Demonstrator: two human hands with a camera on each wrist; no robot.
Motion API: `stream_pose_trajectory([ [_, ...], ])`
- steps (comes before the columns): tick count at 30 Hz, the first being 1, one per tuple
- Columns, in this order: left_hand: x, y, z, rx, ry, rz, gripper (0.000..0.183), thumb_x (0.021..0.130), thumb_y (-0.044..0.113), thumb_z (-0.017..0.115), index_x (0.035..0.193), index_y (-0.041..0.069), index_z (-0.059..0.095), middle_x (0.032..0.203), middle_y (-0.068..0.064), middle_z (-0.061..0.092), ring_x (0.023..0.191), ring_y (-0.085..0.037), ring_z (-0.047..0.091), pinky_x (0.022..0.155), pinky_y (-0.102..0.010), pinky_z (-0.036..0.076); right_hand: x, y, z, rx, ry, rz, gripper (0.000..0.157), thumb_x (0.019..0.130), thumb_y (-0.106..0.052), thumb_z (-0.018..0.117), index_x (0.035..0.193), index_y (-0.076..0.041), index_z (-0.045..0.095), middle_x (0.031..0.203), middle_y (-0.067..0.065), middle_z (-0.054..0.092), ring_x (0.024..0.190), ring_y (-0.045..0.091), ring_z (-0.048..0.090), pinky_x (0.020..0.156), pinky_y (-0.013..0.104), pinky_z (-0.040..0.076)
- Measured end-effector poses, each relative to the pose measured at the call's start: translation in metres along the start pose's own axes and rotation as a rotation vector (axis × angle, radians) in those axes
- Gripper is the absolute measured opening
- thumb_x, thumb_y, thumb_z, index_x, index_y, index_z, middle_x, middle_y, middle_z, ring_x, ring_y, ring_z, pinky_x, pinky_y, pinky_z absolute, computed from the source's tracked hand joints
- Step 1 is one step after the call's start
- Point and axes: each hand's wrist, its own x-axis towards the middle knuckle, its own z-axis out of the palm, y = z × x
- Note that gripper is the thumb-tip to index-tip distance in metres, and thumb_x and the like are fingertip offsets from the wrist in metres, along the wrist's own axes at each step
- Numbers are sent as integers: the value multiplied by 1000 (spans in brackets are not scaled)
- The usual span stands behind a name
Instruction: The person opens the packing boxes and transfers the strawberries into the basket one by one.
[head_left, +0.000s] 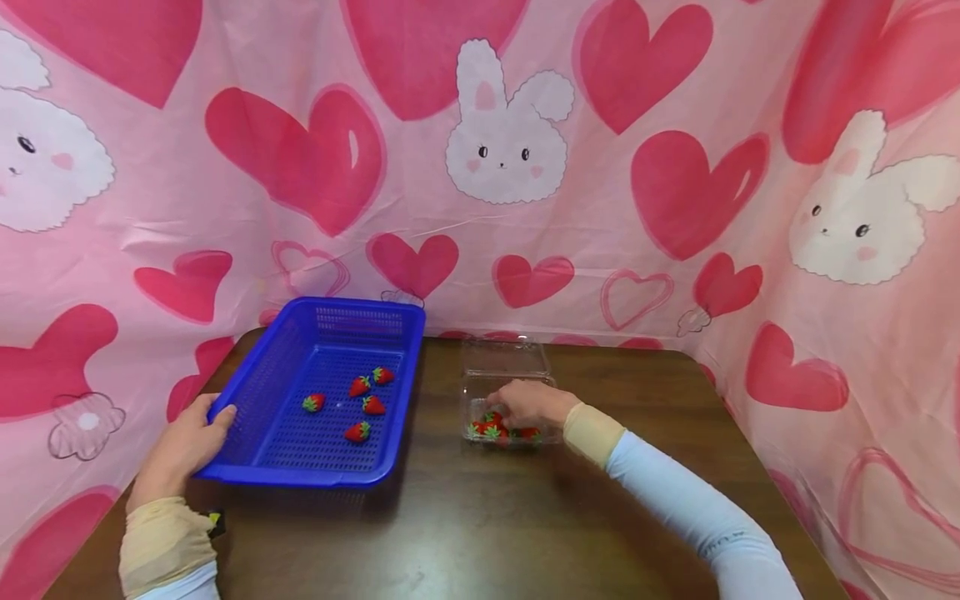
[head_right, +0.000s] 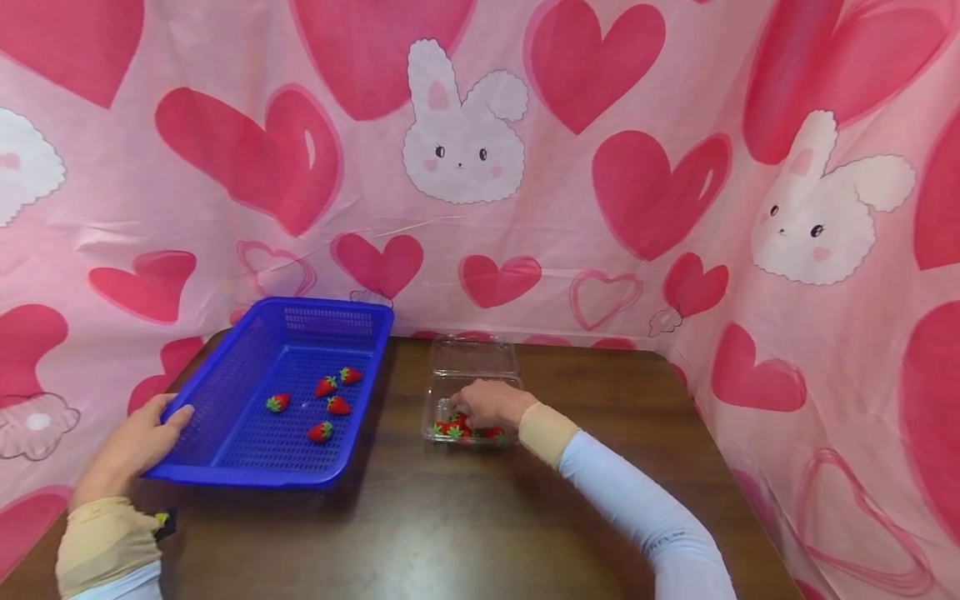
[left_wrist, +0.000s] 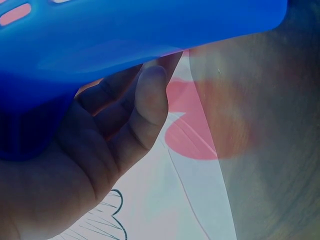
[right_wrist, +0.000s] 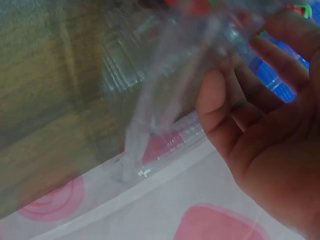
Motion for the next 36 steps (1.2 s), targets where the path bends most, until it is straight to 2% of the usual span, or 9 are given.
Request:
stream_pose_trajectory([
  [5, 2, 0, 0, -22, -16, -10, 59, 105, 35, 34, 139, -13, 31, 123, -41, 49, 100, -50, 54, 84, -58, 45, 2, 3, 3, 11, 5, 5, 33, 90, -20, 71, 123, -19, 69, 106, -2, 72, 84, 13, 63, 87, 36, 57],
  [12, 2, 0, -2, -11, -10, -6, 59, 105, 34, 35, 139, -13, 31, 123, -42, 48, 100, -52, 54, 85, -61, 44, 9, 7, 6, 68, -8, 6, 32, 90, -23, 72, 121, -19, 69, 99, -4, 70, 79, 11, 59, 84, 33, 57],
  [18, 1, 0, -2, -9, -19, -14, 59, 105, 35, 34, 140, -12, 30, 123, -42, 48, 100, -52, 55, 84, -60, 46, 12, 10, 8, 75, 24, 5, 23, 89, -25, 72, 108, -14, 69, 85, -4, 66, 70, 11, 56, 70, 27, 54],
  [23, 1, 1, -1, -17, -22, -19, 59, 105, 36, 34, 140, -12, 30, 124, -42, 48, 101, -51, 55, 85, -60, 45, 12, 14, 7, 73, 88, 22, 25, 89, -29, 73, 105, -11, 64, 82, -5, 62, 69, 10, 54, 65, 25, 50],
  [29, 1, 1, 0, -21, -28, -26, 59, 105, 35, 34, 139, -13, 30, 121, -41, 50, 98, -48, 56, 83, -58, 46, 8, 17, 2, 149, 162, 38, 31, 86, -28, 76, 107, -14, 58, 84, -4, 61, 70, 12, 56, 65, 25, 52],
  [36, 2, 0, 0, -28, -24, -28, 60, 105, 35, 34, 139, -13, 30, 121, -41, 51, 98, -48, 57, 83, -58, 46, 11, 15, -8, 167, 406, -56, 25, 85, -23, 73, 96, -14, 53, 75, -4, 53, 65, 12, 49, 57, 24, 45],
])
